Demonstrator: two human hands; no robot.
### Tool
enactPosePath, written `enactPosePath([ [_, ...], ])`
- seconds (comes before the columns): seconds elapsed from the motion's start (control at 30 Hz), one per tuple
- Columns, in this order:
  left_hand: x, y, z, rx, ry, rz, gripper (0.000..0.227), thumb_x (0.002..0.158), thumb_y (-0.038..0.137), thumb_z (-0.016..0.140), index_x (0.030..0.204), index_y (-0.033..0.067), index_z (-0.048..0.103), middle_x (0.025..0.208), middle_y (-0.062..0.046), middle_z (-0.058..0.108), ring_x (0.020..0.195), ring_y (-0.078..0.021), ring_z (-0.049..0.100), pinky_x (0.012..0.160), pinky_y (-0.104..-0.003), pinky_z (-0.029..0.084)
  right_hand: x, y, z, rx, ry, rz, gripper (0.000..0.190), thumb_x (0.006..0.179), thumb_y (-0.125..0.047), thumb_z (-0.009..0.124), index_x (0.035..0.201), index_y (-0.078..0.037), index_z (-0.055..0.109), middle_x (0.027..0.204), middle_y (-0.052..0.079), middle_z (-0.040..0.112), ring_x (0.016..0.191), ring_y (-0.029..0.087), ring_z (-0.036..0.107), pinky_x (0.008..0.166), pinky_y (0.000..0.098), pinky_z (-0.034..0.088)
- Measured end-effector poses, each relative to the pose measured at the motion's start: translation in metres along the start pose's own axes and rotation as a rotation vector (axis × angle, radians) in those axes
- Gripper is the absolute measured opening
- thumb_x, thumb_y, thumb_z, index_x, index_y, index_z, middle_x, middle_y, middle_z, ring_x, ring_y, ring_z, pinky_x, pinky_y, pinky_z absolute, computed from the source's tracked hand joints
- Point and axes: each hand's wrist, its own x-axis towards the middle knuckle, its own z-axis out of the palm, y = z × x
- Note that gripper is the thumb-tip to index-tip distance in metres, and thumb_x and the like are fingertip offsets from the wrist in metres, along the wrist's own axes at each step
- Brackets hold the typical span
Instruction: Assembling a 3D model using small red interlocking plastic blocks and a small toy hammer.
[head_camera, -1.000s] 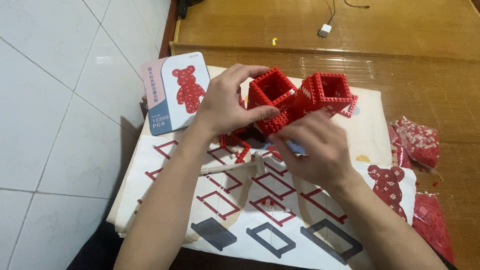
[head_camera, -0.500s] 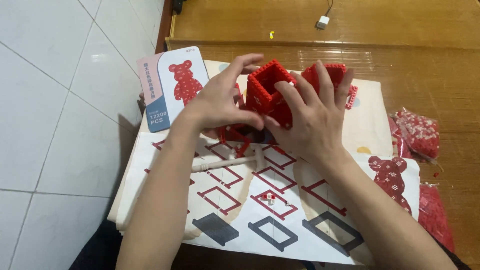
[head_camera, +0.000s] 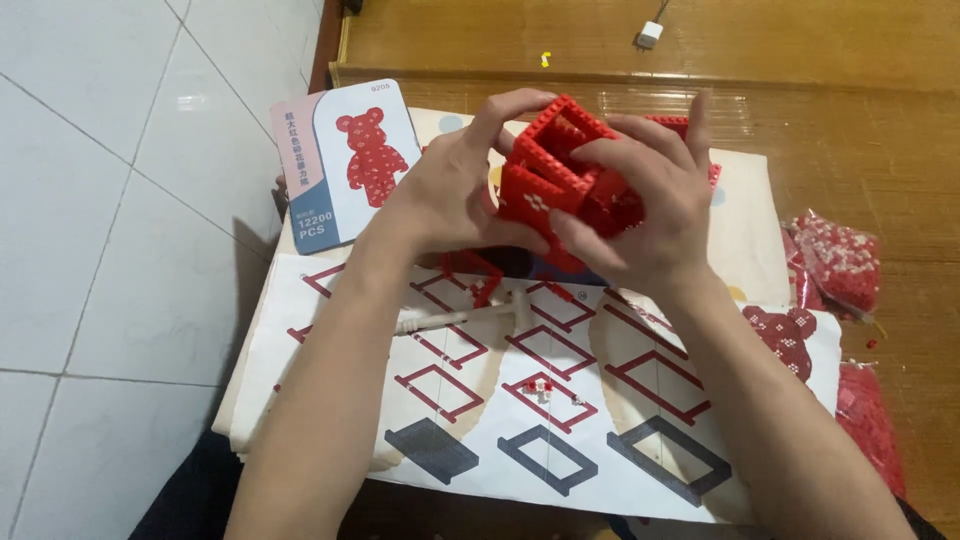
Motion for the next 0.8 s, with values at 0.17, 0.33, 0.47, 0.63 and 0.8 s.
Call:
enactPosePath([
  [0.17,-0.002,0.015,0.005,0.053,0.053,0.118,0.146,0.053,0.037,0.113,0.157,0.0428,0.01,0.13,0.0,0.071,0.103,-0.017,0.074,0.094,-0.038,0.068,0.002,0.01,-0.018,0.378,-0.002,0.048,0.048,0.075,-0.026,0.075,0.116,-0.003,0.066,0.114,0.019,0.072,0.112,0.034,0.07,0.137,0.0661,0.02],
  [0.33,0.0,0.023,0.01,0.017,0.192,0.341,0.135,0.069,0.074,0.101,0.167,0.0474,0.012,0.163,-0.003,0.036,0.145,-0.0274,0.061,0.124,-0.043,0.069,-0.008,0.024,-0.021,0.799,-0.011,0.0,0.047,0.079,-0.011,0.071,0.123,-0.003,0.058,0.103,0.011,0.066,0.085,0.019,0.064,0.08,0.0301,0.06],
  [0.47,0.0,0.037,0.007,-0.295,0.044,0.359,0.131,0.064,0.046,0.112,0.164,0.0305,0.029,0.171,-0.001,0.038,0.163,-0.0296,0.05,0.146,-0.052,0.054,-0.012,0.016,-0.023,0.848,-0.032,0.08,0.048,0.075,-0.013,0.07,0.12,-0.001,0.061,0.098,0.009,0.064,0.079,0.015,0.058,0.07,0.0269,0.053],
  [0.63,0.004,0.048,0.006,-0.353,0.002,0.331,0.095,0.068,0.042,0.097,0.134,0.0186,0.034,0.126,-0.009,0.06,0.101,-0.0268,0.075,0.082,-0.034,0.075,-0.014,0.013,-0.028,0.828,-0.049,0.176,0.059,0.083,-0.03,0.075,0.135,-0.006,0.059,0.108,0.01,0.069,0.086,0.016,0.065,0.078,0.026,0.056],
  [0.8,0.002,0.051,0.006,-0.31,0.033,0.258,0.099,0.062,0.048,0.095,0.131,0.022,0.03,0.126,-0.008,0.06,0.093,-0.0258,0.076,0.072,-0.03,0.071,-0.015,0.009,-0.031,0.89,-0.064,0.244,0.061,0.086,-0.028,0.074,0.14,-0.005,0.056,0.122,0.017,0.068,0.104,0.024,0.072,0.093,0.0301,0.063],
])
